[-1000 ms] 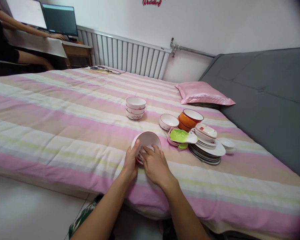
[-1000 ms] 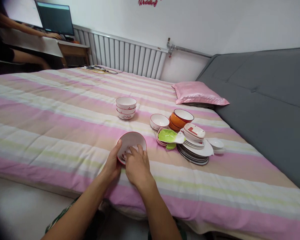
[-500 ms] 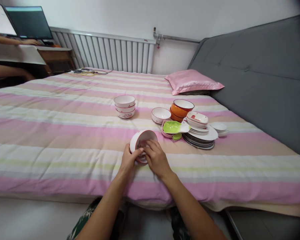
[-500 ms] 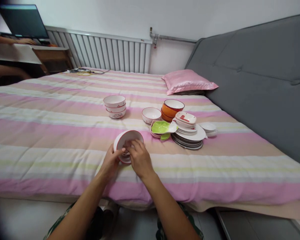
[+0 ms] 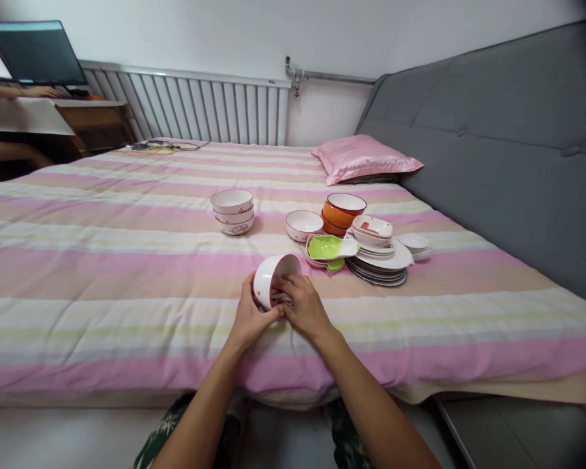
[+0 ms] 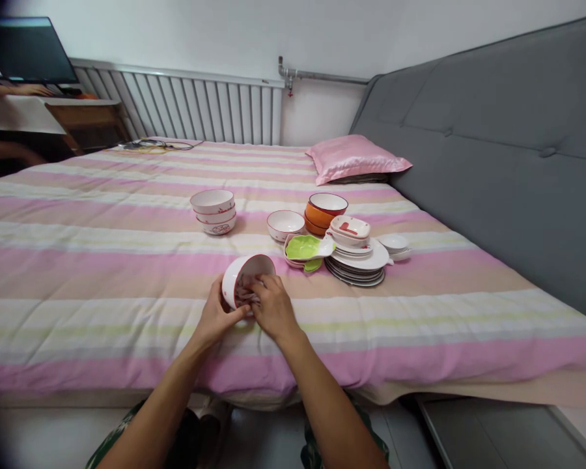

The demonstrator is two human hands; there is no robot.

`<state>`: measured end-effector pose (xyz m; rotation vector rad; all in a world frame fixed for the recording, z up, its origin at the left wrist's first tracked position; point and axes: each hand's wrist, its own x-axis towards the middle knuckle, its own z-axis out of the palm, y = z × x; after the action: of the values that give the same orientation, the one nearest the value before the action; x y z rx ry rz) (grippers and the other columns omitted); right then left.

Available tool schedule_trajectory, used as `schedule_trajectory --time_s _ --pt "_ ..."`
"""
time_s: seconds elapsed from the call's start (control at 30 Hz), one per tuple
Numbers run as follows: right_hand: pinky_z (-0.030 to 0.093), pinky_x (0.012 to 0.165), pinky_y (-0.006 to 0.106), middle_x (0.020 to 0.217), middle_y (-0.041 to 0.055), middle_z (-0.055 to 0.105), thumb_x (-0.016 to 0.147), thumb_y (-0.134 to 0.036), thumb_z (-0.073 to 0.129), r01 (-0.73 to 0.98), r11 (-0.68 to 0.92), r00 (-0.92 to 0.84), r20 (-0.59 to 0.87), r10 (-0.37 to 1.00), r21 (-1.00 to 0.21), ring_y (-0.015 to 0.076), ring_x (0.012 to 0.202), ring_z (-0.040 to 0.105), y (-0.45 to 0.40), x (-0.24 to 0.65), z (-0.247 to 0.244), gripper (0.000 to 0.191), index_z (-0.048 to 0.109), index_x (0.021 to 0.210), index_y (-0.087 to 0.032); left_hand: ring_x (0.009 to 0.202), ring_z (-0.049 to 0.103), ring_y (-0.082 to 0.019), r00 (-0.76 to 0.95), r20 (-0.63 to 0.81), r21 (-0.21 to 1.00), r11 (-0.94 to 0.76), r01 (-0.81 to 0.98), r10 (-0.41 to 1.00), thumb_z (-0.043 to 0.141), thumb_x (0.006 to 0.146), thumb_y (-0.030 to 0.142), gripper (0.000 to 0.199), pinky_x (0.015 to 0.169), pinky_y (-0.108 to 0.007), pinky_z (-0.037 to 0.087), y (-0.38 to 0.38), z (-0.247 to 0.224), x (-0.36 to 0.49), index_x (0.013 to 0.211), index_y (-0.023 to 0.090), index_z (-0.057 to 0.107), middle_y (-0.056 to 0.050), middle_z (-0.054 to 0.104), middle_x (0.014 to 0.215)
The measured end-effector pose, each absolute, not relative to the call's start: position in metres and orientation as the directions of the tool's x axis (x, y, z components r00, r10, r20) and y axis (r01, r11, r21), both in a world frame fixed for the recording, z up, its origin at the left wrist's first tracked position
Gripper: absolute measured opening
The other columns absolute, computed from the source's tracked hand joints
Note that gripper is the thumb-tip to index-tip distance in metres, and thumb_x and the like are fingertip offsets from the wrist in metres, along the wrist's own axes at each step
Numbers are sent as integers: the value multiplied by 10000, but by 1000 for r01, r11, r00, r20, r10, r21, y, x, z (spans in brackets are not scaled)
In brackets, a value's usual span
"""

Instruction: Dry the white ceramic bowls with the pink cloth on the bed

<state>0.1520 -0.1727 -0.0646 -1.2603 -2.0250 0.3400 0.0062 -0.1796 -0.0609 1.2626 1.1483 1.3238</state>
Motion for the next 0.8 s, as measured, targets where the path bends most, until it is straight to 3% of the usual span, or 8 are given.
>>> schedule_trajectory --time_s 0.23,0.43,0.57,0.8 --pt "442 938 372 1090 87 646 676 -51 568 653 485 -171 510 843 -582 231 1039 525 -169 148 -68 405 691 1038 -182 1055 561 -237 -12 121 993 -121 -18 993 769 506 202 840 893 -350 471 -178 -59 6 1226 193 336 -108 490 1206" --pt "427 977 409 1145 76 633 761 -63 496 635 486 51 661 749 -600 227 1096 536 -169 152 -60 393 691 1052 -241 1093 549 -258 14 120 992 -120 -24 993 774 490 200 826 896 -354 473 -178 -55 4 1203 195 357 -111 487 1222" --pt "421 992 443 1176 91 623 859 -163 479 684 501 102 750 653 -530 237 1118 535 -169 152 -61 296 693 1044 -249 1096 546 -263 33 124 992 -124 -8 992 766 487 191 854 883 -354 482 -180 -53 5 1229 190 344 -120 463 1253" --pt "447 961 373 1134 71 646 846 -74 420 777 498 30 813 582 -385 212 1080 546 -166 146 -66 369 697 1028 -238 1090 537 -257 73 202 977 -205 49 977 762 521 187 863 838 -322 489 -181 -58 3 1274 203 339 -114 446 1273"
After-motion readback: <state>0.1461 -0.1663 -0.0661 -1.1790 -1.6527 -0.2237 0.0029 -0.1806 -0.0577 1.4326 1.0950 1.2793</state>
